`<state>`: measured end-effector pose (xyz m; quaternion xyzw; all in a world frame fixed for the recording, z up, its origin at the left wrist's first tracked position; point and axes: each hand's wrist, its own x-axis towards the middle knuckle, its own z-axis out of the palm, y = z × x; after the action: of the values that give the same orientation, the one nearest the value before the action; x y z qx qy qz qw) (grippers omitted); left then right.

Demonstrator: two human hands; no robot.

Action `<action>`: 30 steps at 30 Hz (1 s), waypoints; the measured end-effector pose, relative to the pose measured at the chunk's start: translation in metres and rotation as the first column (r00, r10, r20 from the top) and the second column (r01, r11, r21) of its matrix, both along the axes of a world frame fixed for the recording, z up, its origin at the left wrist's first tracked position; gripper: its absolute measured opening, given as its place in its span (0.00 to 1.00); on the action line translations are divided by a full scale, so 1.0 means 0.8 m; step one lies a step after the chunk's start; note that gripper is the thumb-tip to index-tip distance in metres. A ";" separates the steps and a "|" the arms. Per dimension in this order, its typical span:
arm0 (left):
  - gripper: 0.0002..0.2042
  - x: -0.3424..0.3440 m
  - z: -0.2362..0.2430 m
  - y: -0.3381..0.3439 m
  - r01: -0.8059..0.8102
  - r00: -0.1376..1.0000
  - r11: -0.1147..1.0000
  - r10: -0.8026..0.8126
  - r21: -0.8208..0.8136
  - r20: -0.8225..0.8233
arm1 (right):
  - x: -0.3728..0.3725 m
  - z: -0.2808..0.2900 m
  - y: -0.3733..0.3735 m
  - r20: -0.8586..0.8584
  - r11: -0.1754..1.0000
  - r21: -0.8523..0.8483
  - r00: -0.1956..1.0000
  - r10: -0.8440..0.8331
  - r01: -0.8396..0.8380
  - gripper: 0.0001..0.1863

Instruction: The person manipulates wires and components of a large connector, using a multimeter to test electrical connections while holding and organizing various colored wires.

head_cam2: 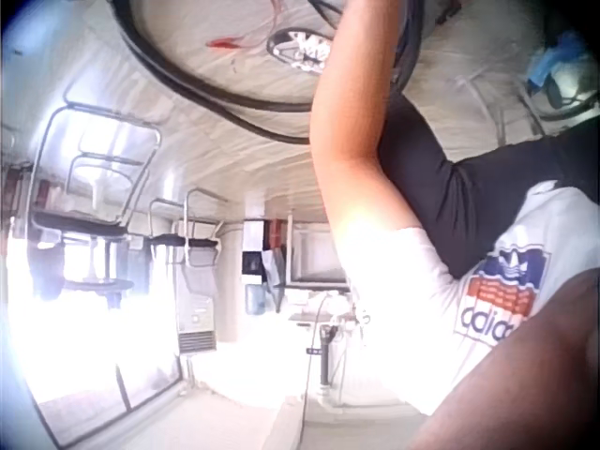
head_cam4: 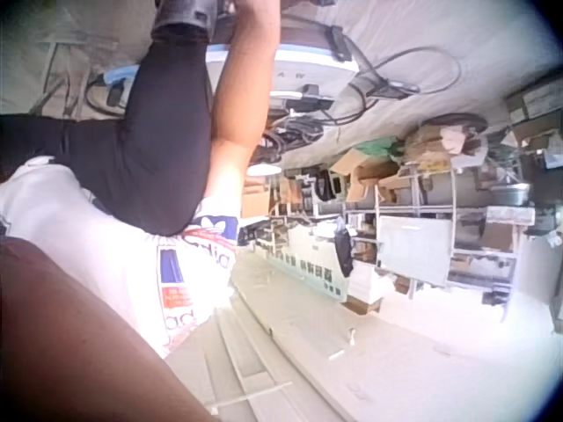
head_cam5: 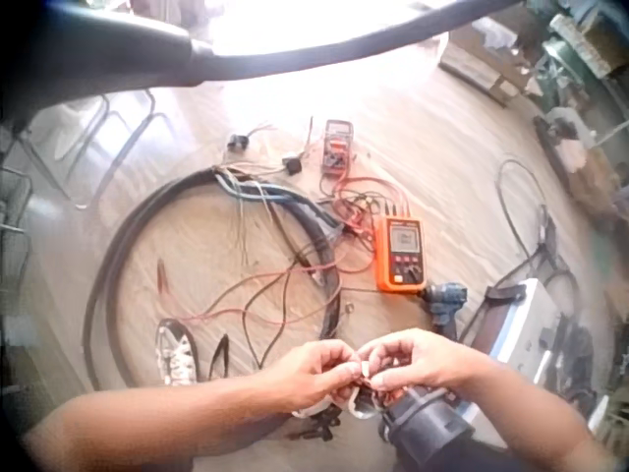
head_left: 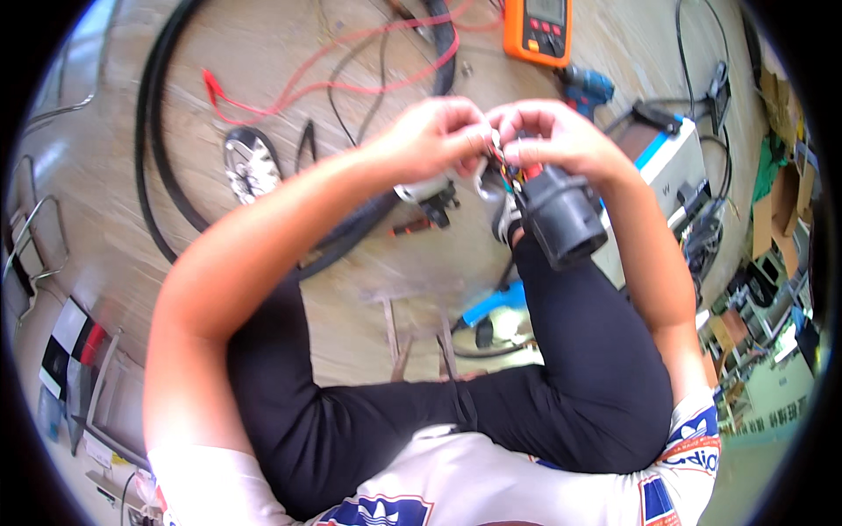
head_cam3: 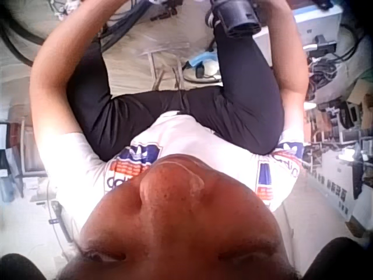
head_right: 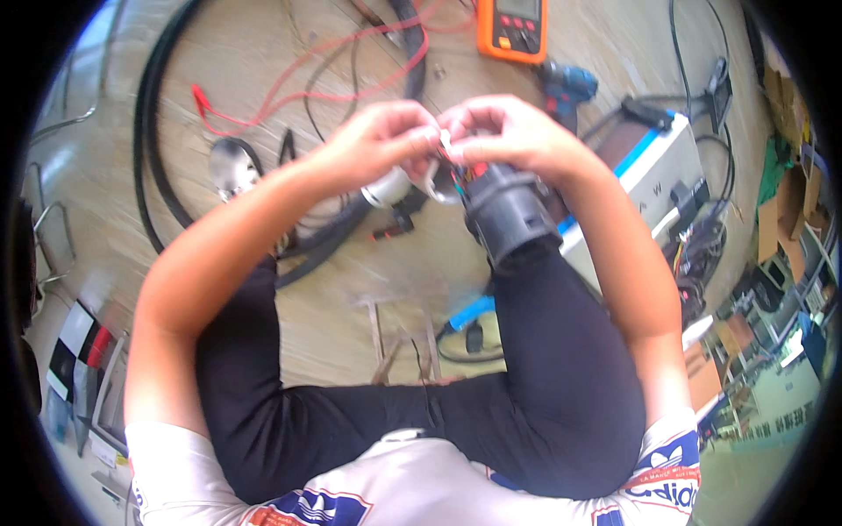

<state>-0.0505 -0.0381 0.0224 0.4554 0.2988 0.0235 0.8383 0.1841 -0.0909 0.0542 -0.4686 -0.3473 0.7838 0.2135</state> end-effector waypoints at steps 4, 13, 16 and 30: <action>0.12 0.002 0.006 -0.006 0.046 0.996 0.994 -0.038 0.097 -0.077 | 0.003 0.000 -0.002 0.010 0.995 -0.087 0.999 0.048 -0.047 0.11; 0.08 0.007 0.021 -0.008 0.046 0.997 0.986 -0.037 0.160 -0.061 | 0.005 0.009 -0.010 0.018 0.979 -0.204 1.000 0.000 0.004 0.11; 0.09 0.009 0.027 -0.004 0.087 0.994 0.974 -0.070 0.210 -0.086 | 0.004 0.009 -0.011 0.014 0.982 -0.184 0.999 -0.036 0.038 0.09; 0.09 0.013 0.032 -0.002 0.119 0.991 0.864 -0.071 0.489 -0.115 | 0.002 0.011 -0.001 0.076 0.993 -0.118 0.997 0.028 -0.019 0.11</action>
<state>-0.0403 -0.0395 0.0483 0.6693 0.2990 0.0365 0.6792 0.1854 -0.0919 0.0626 -0.5065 -0.3140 0.7864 0.1627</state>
